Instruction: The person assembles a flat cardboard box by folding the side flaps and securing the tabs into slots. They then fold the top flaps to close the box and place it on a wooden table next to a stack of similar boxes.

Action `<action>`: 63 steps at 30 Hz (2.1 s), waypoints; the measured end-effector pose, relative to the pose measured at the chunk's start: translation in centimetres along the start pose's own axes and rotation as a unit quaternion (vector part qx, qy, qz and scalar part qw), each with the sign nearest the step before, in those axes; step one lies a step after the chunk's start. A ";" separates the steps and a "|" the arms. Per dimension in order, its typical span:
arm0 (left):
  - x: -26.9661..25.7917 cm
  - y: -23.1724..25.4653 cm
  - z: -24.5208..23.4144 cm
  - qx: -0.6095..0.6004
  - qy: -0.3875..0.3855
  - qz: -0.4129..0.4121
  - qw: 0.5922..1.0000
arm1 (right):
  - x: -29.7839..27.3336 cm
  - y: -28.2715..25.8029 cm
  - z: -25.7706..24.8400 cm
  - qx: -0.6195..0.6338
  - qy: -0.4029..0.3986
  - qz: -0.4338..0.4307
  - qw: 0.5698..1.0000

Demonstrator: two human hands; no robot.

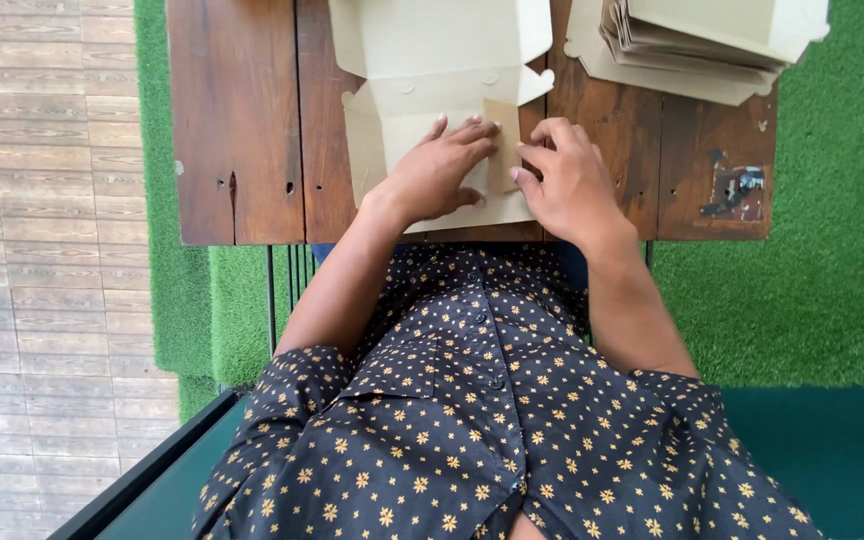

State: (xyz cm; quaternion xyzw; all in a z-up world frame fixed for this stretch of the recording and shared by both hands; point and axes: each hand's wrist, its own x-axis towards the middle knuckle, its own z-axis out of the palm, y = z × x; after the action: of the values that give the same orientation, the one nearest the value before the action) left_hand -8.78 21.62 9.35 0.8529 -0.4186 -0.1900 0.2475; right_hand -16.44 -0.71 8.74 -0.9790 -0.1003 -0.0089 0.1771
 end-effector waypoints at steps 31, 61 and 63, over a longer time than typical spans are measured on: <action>-7.0 -5.2 -1.5 0.070 0.106 -0.153 0.980 | 4.0 -7.1 -2.1 -0.066 -0.211 -0.027 0.975; -5.5 -6.9 -3.5 -0.126 0.089 -0.024 0.988 | 6.6 -9.4 -1.7 -0.071 -0.241 0.038 0.967; -5.5 -7.1 -3.4 -0.104 0.089 -0.021 0.990 | 6.7 -9.3 -2.6 -0.044 -0.263 0.022 0.964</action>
State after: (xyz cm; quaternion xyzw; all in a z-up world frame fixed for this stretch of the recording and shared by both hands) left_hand -5.77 30.73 8.58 0.8445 -0.3551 -0.1613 0.3670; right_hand -11.67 8.23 14.79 -0.9558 -0.1211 0.2480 0.1017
